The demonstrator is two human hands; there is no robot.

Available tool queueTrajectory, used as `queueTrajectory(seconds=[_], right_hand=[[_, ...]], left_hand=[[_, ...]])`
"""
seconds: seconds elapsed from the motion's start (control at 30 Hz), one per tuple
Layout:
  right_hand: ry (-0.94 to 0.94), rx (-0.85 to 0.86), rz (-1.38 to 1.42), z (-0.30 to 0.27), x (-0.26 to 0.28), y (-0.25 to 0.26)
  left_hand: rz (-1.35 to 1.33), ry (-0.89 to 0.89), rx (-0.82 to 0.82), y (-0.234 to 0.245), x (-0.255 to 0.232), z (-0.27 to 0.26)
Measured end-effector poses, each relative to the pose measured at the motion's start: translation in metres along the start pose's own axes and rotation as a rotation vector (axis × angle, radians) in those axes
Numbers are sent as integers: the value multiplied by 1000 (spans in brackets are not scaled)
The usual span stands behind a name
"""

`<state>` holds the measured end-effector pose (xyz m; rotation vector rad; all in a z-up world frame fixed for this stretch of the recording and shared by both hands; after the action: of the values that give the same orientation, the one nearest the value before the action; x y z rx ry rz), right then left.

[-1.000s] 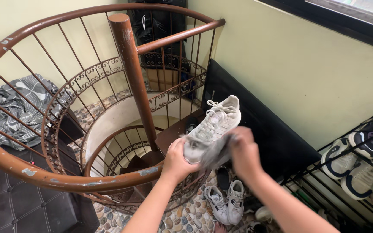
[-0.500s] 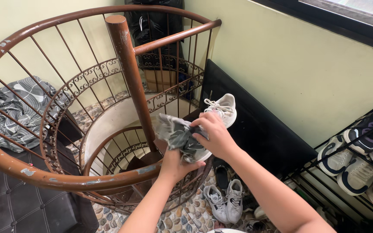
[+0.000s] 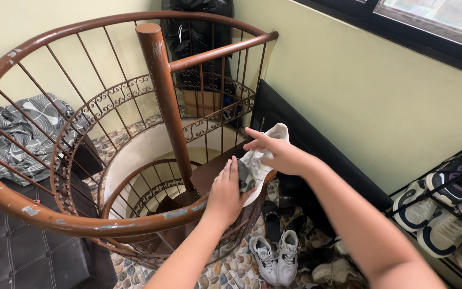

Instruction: The person wipes a white sneaker with a cloth, places it on a shoe rack, then picks up another white sneaker to lace it.

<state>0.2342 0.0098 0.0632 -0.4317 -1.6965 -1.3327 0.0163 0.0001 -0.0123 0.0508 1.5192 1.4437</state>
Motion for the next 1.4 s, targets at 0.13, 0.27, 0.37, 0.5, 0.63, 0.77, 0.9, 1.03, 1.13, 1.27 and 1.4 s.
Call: queueTrajectory(seconds=[0.13, 0.27, 0.37, 0.5, 0.63, 0.77, 0.9, 1.03, 1.13, 1.27, 1.4], right_hand=[[208, 68, -1430, 7, 14, -5], [-177, 293, -1111, 1, 32, -8], [-141, 191, -1059, -3, 40, -8], [-107, 183, -1004, -3, 36, -9], [25, 137, -982, -7, 23, -12], [52, 110, -953, -7, 18, -15], [-13, 67, -899, -9, 22, -15], [-35, 27, -912, -11, 21, -16], [-2, 44, -908, -12, 19, -17], [18, 71, -879, -10, 19, -15], [18, 47, -878, -10, 17, -15]], left_hand=[[176, -221, -131, -9, 20, -8], [279, -350, -221, -10, 23, -30], [382, -350, -245, 1, 30, -58], [311, -288, -154, 11, 15, -55], [358, -114, -71, 4, 0, -17], [255, 66, 36, 4, 10, 29], [290, 77, 0, 2, 8, 13], [473, -100, -96, 7, 2, -41], [451, -237, -234, 29, 2, -60], [-124, 242, -365, 81, 5, -48], [-96, 140, -430, 75, -5, -2]])
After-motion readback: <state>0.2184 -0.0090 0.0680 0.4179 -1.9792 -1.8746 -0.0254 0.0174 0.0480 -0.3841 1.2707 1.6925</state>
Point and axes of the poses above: each hand's wrist, its own z-axis towards the middle knuckle, its own y-axis out of the back of the hand, x = y × z, the point moved 1 cm from there along z, towards the middle knuckle, and after that the axes turned 11 degrees about x, right-handed, at the moved point
